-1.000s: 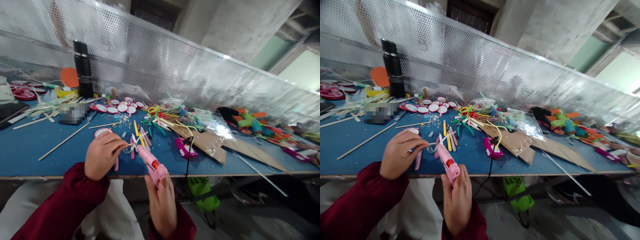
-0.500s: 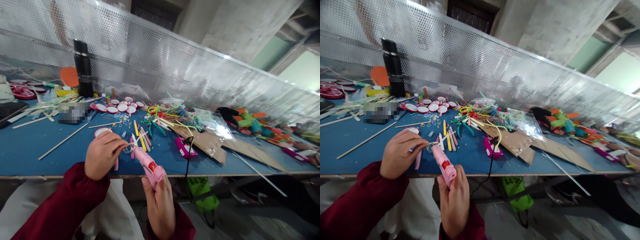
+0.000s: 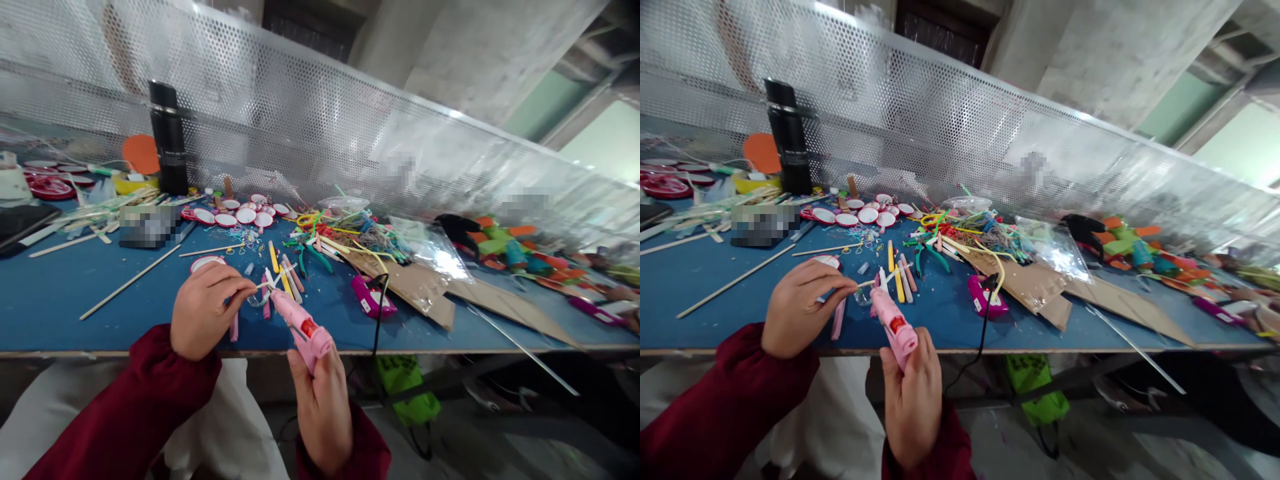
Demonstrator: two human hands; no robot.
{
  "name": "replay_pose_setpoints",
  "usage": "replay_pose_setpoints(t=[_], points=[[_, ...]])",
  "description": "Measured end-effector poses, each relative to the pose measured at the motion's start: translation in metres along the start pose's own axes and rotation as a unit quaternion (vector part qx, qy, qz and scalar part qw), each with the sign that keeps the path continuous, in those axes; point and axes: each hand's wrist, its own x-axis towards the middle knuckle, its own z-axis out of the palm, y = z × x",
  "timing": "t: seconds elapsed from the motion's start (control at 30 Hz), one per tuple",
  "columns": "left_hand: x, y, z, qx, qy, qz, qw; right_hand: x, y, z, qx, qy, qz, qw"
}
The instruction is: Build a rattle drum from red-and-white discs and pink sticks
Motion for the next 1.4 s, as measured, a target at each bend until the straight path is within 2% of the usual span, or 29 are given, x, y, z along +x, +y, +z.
replay_pose_setpoints(t=[0.43, 0.7, 1.0, 1.23, 1.4], points=[[-0.001, -0.002, 0.002, -0.011, -0.001, -0.002, 1.0, 0.002, -0.004, -0.003, 0.033, -0.014, -0.001, 0.999], [0.001, 0.0, 0.001, -0.011, 0.0, 0.01, 1.0, 0.0, 0.0, -0.001, -0.008, 0.006, -0.016, 1.0], [0.001, -0.001, 0.0, -0.006, -0.004, 0.017, 1.0, 0.0, -0.003, -0.001, 0.011, -0.004, -0.012, 1.0], [0.001, -0.001, 0.0, -0.006, -0.006, 0.017, 1.0, -0.004, -0.001, 0.001, 0.027, -0.005, -0.005, 1.0], [0.002, 0.0, -0.001, -0.017, -0.01, 0.009, 1.0, -0.008, 0.007, 0.008, 0.02, -0.006, 0.025, 0.999]])
